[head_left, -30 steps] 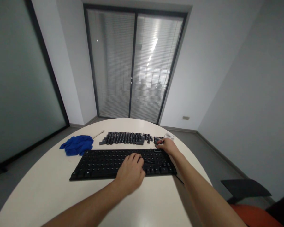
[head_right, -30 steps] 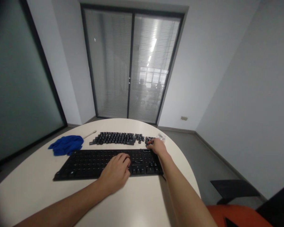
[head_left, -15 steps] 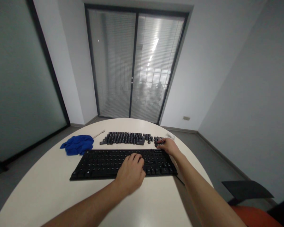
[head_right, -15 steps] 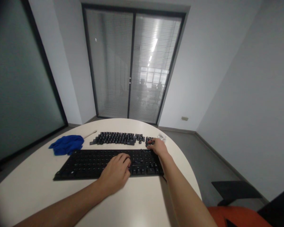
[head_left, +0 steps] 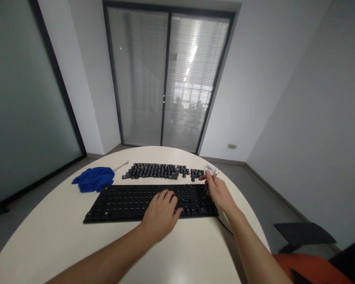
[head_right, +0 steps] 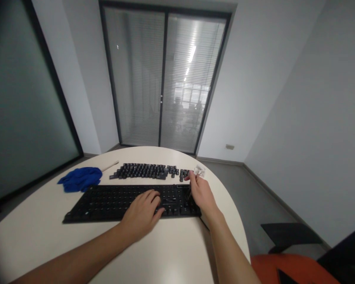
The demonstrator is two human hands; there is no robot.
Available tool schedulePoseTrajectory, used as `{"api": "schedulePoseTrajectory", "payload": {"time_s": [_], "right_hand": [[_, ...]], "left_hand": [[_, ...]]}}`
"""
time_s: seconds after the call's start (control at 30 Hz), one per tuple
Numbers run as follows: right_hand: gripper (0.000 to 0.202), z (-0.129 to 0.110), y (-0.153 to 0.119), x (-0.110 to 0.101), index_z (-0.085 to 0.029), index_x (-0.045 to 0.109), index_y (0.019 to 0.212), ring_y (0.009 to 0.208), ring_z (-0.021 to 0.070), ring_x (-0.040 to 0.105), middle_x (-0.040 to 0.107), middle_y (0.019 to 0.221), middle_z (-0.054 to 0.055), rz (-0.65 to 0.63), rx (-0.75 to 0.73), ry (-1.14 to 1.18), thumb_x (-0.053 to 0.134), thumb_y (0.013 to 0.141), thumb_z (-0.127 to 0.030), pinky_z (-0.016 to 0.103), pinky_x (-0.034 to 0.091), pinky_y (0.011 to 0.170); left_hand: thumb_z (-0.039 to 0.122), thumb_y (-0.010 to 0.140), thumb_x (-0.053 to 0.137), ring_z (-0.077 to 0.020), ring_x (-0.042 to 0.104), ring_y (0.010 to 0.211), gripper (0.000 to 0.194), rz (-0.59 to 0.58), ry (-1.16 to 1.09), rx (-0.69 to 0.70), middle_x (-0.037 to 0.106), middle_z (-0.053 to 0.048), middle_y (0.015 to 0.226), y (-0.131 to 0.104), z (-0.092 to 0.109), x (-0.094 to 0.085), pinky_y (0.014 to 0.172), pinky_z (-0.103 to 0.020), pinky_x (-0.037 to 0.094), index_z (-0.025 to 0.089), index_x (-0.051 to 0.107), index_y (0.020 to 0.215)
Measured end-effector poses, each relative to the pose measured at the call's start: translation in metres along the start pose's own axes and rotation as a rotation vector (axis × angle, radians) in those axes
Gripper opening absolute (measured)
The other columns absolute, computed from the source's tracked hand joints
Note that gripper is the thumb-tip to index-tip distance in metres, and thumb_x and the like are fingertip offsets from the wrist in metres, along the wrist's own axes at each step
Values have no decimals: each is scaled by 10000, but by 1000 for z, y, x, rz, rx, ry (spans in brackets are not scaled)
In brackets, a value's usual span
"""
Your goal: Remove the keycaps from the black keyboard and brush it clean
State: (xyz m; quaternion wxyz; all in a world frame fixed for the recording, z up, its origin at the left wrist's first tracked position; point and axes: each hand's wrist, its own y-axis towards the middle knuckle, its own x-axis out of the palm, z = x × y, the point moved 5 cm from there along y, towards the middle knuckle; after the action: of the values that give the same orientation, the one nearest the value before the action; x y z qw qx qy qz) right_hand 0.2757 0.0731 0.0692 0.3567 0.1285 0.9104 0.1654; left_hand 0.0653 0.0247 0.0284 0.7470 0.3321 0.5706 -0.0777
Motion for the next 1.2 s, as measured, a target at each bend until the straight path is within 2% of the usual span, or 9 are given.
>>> {"api": "schedulePoseTrajectory", "payload": {"time_s": [0.1, 0.23, 0.5, 0.77, 0.97, 1.2], "right_hand": [[583, 5, -4, 5, -197, 689, 833, 508, 198, 596, 610, 576, 28, -100, 76, -2, 309, 952, -622, 285, 430, 538], [587, 1, -3, 4, -199, 617, 667, 510, 186, 587, 600, 579, 32, -118, 48, -46, 314, 954, -612, 281, 416, 540], [591, 4, -6, 3, -195, 609, 643, 458, 174, 552, 516, 457, -2, -168, 71, -43, 302, 966, -583, 275, 394, 535], [492, -8, -7, -5, -185, 607, 632, 563, 177, 549, 602, 579, 30, -37, -83, -77, 457, 919, -556, 270, 366, 549], [476, -13, -8, -11, -199, 540, 606, 535, 155, 509, 537, 540, -4, 57, -148, -40, 469, 923, -547, 260, 357, 545], [457, -16, -9, -14, -203, 494, 579, 525, 139, 464, 480, 536, -21, 80, -229, -19, 490, 937, -487, 261, 330, 545]], "left_hand": [[341, 945, 496, -282, 509, 1178, 220, 1, -1, -4, 606, -107, 1189, 0, 0, 0, 982, -450, 435, 171, 606, 1029], [333, 937, 505, -275, 520, 1158, 201, -1, -13, -5, 611, -97, 1168, 0, 0, -1, 974, -445, 445, 175, 607, 1006], [338, 941, 501, -270, 518, 1163, 203, -10, -11, -8, 607, -95, 1180, 0, 0, -1, 977, -438, 445, 176, 603, 1006], [344, 950, 486, -272, 518, 1166, 213, -16, -11, -1, 604, -100, 1201, 1, 1, -2, 973, -443, 447, 175, 599, 1014], [344, 950, 488, -269, 516, 1160, 203, -9, -21, 0, 604, -95, 1183, 1, 1, -3, 971, -438, 446, 178, 596, 992], [347, 951, 488, -269, 516, 1163, 208, -25, -8, 0, 603, -98, 1194, 1, 2, -3, 977, -438, 440, 176, 597, 1000]]}}
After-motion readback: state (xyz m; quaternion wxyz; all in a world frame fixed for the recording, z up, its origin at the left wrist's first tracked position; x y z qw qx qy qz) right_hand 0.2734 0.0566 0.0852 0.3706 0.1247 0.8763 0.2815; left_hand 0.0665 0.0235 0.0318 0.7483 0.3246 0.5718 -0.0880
